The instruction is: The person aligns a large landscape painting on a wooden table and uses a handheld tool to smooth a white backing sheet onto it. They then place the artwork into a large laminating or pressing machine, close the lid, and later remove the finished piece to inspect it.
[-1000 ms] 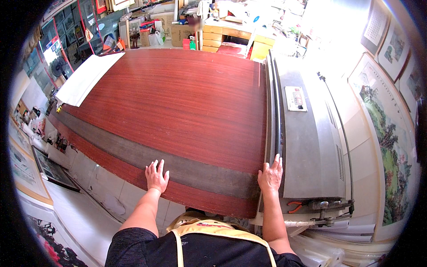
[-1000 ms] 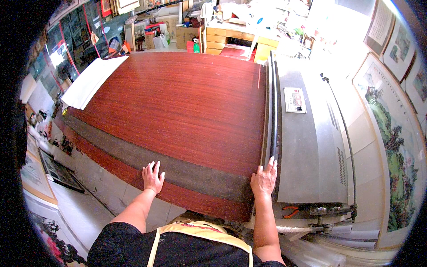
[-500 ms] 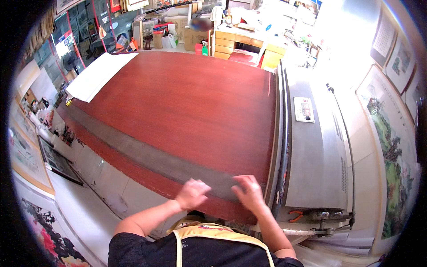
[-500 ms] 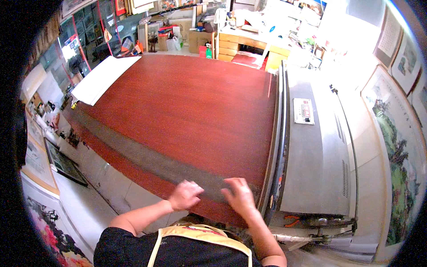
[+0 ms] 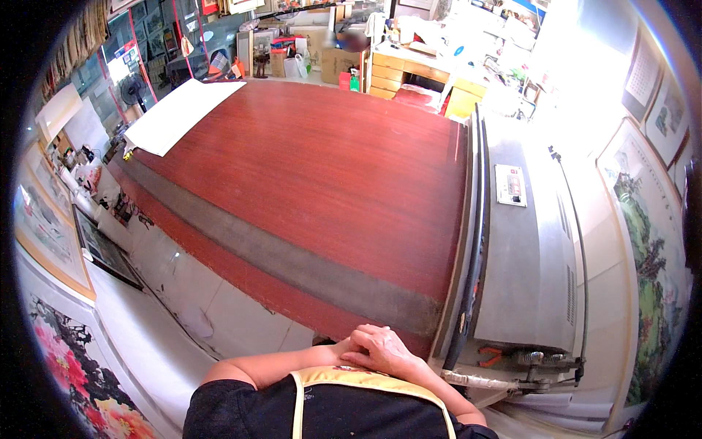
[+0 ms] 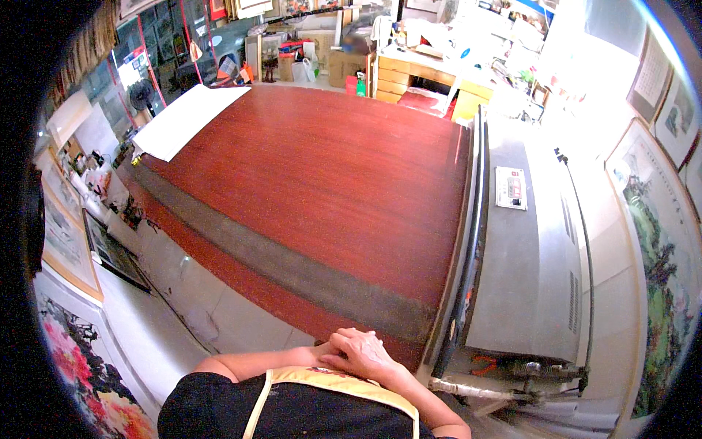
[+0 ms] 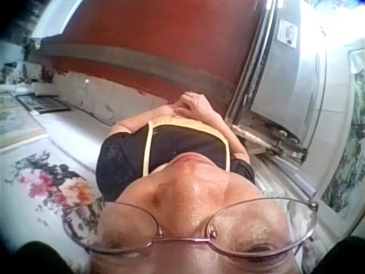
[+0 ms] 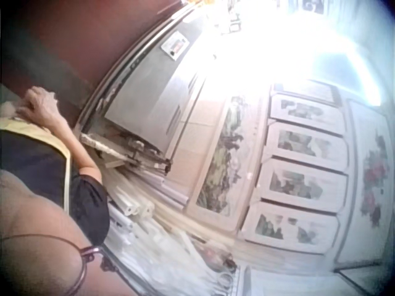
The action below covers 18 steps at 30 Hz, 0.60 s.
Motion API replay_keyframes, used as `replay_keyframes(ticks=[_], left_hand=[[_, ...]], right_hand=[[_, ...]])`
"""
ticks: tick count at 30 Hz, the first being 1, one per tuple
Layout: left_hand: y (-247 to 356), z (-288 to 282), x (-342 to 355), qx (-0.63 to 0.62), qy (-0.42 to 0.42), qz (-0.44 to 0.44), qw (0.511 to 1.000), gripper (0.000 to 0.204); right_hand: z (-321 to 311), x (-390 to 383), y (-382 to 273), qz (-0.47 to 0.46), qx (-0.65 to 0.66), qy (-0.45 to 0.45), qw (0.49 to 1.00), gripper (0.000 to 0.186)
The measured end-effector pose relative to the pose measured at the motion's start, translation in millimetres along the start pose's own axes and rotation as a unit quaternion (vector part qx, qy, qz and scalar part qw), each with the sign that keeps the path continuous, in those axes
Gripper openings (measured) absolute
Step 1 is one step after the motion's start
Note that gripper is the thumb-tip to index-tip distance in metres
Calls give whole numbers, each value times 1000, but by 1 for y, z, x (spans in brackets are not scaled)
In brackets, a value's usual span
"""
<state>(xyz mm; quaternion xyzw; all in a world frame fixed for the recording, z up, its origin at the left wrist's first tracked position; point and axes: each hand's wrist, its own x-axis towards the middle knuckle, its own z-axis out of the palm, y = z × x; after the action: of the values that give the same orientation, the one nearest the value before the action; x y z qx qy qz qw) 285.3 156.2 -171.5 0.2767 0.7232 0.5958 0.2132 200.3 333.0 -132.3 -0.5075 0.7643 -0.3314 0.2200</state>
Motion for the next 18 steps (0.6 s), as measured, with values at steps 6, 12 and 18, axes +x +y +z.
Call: replay_keyframes(ticks=[6,12,18], left_hand=[[-8,9,11,4,-10,14,1000,44],[-14,15,16,10,-14,17,1000,43],[-16,18,19,17,-16,20,1000,42]], right_hand=[[5,-12,-1,-31,-30,111,993,42],[5,-19,0,-12,35,33,999,38],[3,-17,-7,-93,64,98,989,33]])
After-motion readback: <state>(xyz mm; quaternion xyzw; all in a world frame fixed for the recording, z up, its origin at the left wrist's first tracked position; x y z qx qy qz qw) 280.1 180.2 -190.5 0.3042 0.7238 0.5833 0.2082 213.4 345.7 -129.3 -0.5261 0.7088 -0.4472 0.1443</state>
